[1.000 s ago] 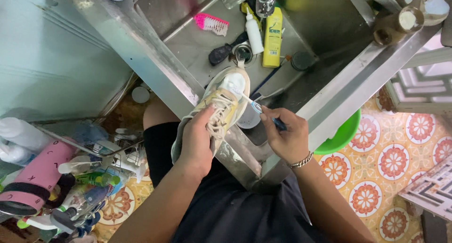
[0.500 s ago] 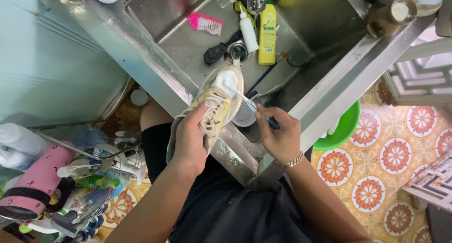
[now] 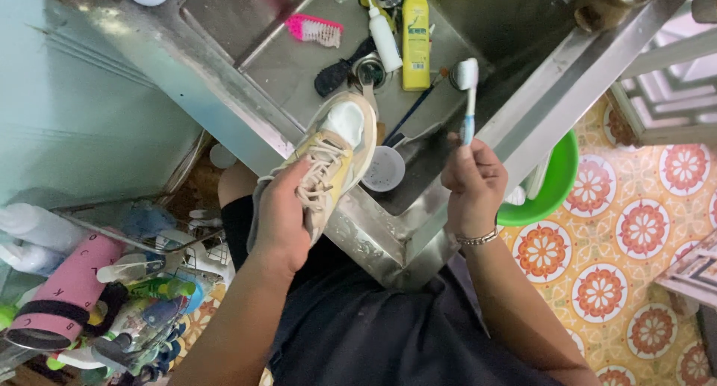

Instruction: Scrubbing and cleaning a sneaker using brushes, soap, and water in a utility sink.

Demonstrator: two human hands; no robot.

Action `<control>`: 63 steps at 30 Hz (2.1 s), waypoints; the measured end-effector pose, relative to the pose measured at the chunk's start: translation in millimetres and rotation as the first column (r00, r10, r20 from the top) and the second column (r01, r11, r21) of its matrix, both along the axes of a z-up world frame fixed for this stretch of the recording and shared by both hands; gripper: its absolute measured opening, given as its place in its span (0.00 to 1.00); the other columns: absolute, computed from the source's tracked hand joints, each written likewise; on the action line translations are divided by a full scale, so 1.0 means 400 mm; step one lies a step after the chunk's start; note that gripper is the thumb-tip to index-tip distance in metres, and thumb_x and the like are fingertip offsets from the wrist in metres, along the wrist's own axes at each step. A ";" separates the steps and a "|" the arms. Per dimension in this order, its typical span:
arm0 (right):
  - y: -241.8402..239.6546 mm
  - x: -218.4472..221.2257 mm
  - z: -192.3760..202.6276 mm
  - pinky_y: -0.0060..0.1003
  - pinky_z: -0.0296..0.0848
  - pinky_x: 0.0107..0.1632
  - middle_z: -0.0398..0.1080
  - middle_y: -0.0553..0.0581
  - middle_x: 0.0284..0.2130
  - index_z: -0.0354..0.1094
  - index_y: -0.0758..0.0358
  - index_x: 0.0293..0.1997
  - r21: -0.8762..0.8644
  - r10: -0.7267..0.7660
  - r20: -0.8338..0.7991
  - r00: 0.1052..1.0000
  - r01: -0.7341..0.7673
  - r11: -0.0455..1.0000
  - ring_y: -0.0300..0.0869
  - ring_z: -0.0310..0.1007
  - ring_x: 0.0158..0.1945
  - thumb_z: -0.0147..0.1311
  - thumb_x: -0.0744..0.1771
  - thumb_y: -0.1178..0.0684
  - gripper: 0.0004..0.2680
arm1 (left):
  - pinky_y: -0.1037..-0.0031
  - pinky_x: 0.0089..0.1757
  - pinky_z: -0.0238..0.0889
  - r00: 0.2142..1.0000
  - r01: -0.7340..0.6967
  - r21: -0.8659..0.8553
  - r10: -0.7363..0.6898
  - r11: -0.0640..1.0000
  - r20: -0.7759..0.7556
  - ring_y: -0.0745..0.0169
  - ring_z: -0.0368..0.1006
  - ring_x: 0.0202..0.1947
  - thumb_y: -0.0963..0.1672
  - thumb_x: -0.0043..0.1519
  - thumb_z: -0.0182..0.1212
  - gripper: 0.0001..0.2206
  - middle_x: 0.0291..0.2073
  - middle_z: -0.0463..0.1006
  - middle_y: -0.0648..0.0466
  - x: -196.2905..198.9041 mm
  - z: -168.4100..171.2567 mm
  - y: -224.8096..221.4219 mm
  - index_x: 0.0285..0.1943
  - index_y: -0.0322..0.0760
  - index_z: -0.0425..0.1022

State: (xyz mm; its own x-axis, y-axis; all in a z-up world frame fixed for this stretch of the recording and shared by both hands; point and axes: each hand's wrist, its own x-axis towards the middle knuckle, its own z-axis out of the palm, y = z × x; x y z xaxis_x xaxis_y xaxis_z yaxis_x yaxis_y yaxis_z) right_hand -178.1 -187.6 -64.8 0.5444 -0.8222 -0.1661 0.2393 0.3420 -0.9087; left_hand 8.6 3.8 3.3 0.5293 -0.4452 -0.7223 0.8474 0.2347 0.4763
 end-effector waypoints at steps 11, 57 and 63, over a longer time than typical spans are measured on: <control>0.021 -0.067 -0.070 0.29 0.65 0.41 0.70 0.55 0.43 0.70 0.66 0.49 -0.058 -0.113 0.070 0.991 0.117 0.991 0.35 0.65 0.38 0.51 0.74 0.56 0.05 | 0.66 0.50 0.72 0.951 0.296 0.160 -0.305 0.942 0.038 0.53 0.80 0.48 0.43 0.63 0.55 0.19 0.50 0.82 0.41 0.018 0.026 0.006 0.59 0.21 0.74; 0.124 0.015 -0.024 0.32 0.81 0.45 0.78 0.60 0.39 0.70 0.67 0.39 -0.518 0.259 0.017 0.966 -0.213 0.829 0.41 0.81 0.43 0.62 0.67 0.65 0.04 | 0.67 0.51 0.72 0.881 0.414 0.235 -0.452 0.879 0.141 0.56 0.81 0.48 0.47 0.68 0.49 0.19 0.49 0.83 0.43 0.013 0.069 -0.032 0.57 0.26 0.74; 0.130 0.022 -0.012 0.33 0.83 0.44 0.77 0.61 0.39 0.69 0.68 0.39 -0.486 0.226 -0.013 0.974 -0.204 0.850 0.40 0.81 0.42 0.63 0.67 0.67 0.05 | 0.67 0.53 0.71 0.875 0.435 0.163 -0.458 0.886 0.156 0.55 0.80 0.49 0.47 0.69 0.48 0.19 0.51 0.82 0.43 0.022 0.034 -0.016 0.57 0.24 0.74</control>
